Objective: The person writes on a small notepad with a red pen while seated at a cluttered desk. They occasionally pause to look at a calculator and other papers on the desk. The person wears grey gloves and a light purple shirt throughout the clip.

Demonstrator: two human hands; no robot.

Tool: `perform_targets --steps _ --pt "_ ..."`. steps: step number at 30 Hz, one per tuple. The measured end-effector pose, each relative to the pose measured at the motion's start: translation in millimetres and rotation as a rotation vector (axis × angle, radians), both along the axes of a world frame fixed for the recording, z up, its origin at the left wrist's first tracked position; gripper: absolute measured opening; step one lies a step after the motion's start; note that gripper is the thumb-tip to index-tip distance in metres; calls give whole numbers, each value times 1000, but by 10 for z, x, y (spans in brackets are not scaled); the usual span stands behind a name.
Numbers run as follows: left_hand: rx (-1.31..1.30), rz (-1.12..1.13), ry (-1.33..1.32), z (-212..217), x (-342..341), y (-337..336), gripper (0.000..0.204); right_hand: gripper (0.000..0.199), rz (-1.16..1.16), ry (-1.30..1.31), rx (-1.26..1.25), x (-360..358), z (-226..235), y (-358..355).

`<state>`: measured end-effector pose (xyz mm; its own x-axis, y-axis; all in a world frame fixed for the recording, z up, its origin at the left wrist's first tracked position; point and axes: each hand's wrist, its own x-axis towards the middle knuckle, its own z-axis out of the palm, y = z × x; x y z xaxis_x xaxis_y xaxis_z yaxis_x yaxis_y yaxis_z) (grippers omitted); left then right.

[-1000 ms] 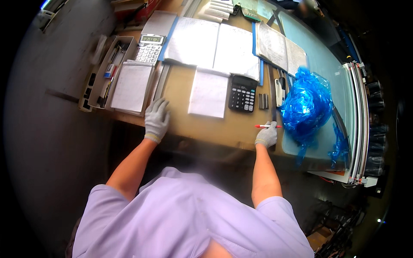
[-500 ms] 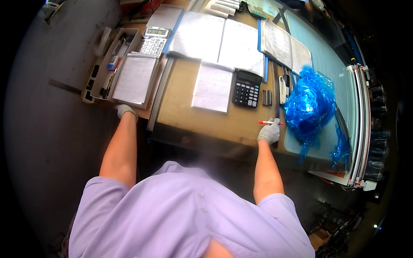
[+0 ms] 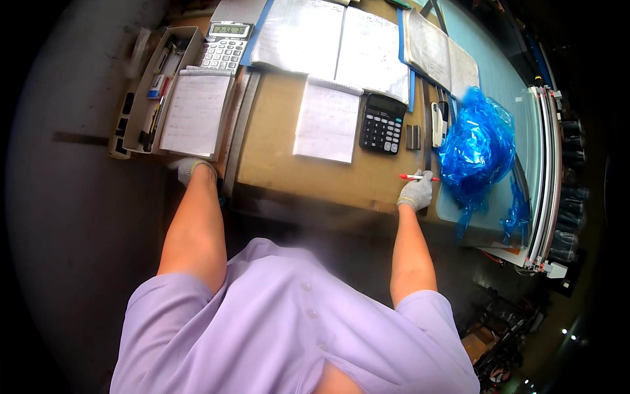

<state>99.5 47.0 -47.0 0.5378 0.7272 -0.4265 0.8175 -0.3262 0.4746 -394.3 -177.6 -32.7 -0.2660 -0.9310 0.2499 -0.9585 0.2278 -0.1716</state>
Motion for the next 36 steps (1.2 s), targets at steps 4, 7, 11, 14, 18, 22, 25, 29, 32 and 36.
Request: perform_targets --steps 4,7,11,14,18,22,25,29,32,36 --pt "19 -1 15 -30 54 3 53 25 -2 11 -10 -24 -23 -30" --pt "35 -4 26 -53 77 3 53 24 11 10 -41 -18 -42 -12" --pt "47 -2 35 -64 92 6 54 25 12 34 -57 0 -31 -13" --pt "48 -3 32 -72 98 7 55 25 2 47 -42 -1 -42 -21" --pt "45 -6 28 -73 104 -11 56 25 -9 44 -41 -15 -62 -35" --pt "41 -6 21 -75 107 -31 57 25 -14 47 -55 -16 -69 -38" --pt "36 -7 17 -82 101 -33 57 25 -15 44 -46 -30 -79 -48" --pt "36 -4 12 -96 97 -19 58 25 -27 46 -19 -28 -73 -48" --pt "39 0 10 -107 104 -19 59 25 -24 47 -39 -43 -90 -44" --pt "41 1 13 -143 79 -1 60 24 -16 23 -36 -35 -68 -43"
